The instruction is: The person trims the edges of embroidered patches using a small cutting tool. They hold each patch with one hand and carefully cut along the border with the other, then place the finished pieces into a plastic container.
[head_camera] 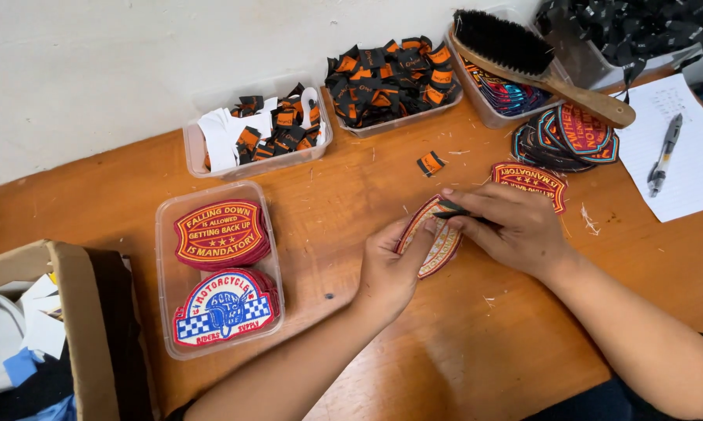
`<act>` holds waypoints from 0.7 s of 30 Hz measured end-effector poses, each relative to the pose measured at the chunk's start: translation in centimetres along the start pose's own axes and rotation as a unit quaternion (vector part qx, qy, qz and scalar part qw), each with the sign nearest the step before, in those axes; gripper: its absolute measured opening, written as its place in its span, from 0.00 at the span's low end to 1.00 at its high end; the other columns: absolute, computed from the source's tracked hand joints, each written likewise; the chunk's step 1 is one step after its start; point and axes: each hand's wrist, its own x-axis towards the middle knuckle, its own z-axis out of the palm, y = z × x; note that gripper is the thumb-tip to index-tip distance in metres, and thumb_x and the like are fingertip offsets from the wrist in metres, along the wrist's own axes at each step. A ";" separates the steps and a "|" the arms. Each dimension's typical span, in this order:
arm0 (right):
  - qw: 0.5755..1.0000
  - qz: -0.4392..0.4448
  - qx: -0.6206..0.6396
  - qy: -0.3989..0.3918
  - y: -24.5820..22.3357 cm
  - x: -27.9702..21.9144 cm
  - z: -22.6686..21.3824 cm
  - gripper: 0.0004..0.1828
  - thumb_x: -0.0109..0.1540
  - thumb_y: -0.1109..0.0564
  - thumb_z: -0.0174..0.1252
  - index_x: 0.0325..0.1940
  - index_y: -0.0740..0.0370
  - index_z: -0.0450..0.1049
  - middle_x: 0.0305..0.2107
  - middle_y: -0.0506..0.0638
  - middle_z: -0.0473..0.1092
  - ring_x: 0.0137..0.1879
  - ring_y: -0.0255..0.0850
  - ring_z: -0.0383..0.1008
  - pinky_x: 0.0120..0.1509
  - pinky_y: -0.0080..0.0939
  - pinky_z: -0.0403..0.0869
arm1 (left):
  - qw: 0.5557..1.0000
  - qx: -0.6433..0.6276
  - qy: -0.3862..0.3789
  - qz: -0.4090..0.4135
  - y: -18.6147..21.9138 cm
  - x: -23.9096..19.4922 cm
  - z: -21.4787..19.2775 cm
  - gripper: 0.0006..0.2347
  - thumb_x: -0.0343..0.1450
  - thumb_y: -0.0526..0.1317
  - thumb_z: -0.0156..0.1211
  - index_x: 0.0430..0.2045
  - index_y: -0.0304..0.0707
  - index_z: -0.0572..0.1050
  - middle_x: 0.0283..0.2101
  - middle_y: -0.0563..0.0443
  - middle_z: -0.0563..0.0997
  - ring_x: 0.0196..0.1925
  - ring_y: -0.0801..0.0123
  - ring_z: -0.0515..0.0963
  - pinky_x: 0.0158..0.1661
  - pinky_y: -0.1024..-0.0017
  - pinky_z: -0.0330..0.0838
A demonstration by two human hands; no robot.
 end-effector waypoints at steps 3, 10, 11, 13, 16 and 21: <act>1.000 0.005 0.020 0.003 0.8 -0.7 0.4 0.12 0.62 0.58 0.67 0.49 0.60 0.83 0.31 0.53 0.78 0.34 0.47 0.82 0.37 0.38 0.77 | 1.000 0.004 -0.006 0.003 0.2 -0.1 0.3 0.04 0.72 0.33 0.65 0.37 0.34 0.85 0.34 0.50 0.85 0.39 0.77 0.77 0.44 0.73 0.77; 0.999 0.010 0.039 0.006 0.3 -0.5 0.6 0.10 0.63 0.59 0.65 0.49 0.60 0.84 0.30 0.53 0.79 0.34 0.48 0.83 0.35 0.40 0.77 | 1.000 -0.002 -0.002 -0.006 -1.0 -0.1 0.0 0.05 0.72 0.32 0.64 0.38 0.33 0.84 0.35 0.49 0.86 0.41 0.77 0.77 0.46 0.72 0.76; 0.999 0.011 0.040 0.007 0.3 -0.5 0.5 0.10 0.63 0.59 0.65 0.49 0.60 0.84 0.30 0.53 0.79 0.34 0.48 0.83 0.35 0.40 0.77 | 1.000 -0.001 -0.002 -0.006 -1.1 -0.1 -0.1 0.05 0.72 0.32 0.64 0.38 0.33 0.84 0.35 0.49 0.86 0.41 0.77 0.77 0.46 0.72 0.76; 0.999 0.013 0.035 0.008 0.3 -0.4 0.4 0.09 0.64 0.59 0.64 0.48 0.60 0.84 0.29 0.53 0.79 0.34 0.48 0.83 0.34 0.39 0.77 | 1.000 -0.012 -0.002 -0.008 -1.3 0.0 -0.2 0.06 0.73 0.32 0.64 0.39 0.33 0.84 0.36 0.49 0.86 0.41 0.78 0.77 0.46 0.72 0.76; 0.999 0.015 0.036 0.017 0.9 -0.9 0.6 0.09 0.65 0.59 0.63 0.47 0.60 0.84 0.28 0.53 0.79 0.33 0.48 0.82 0.34 0.39 0.77 | 1.000 -0.007 -0.008 -0.006 -0.8 -0.1 0.0 0.05 0.72 0.33 0.65 0.39 0.33 0.85 0.36 0.49 0.86 0.42 0.77 0.77 0.47 0.71 0.76; 0.999 0.013 0.035 0.011 1.2 -0.8 0.3 0.09 0.64 0.58 0.64 0.46 0.60 0.84 0.26 0.52 0.78 0.31 0.47 0.82 0.33 0.37 0.76 | 1.000 0.001 -0.004 -0.010 0.4 -0.3 0.6 0.06 0.72 0.32 0.65 0.39 0.33 0.85 0.34 0.50 0.86 0.40 0.78 0.77 0.45 0.73 0.76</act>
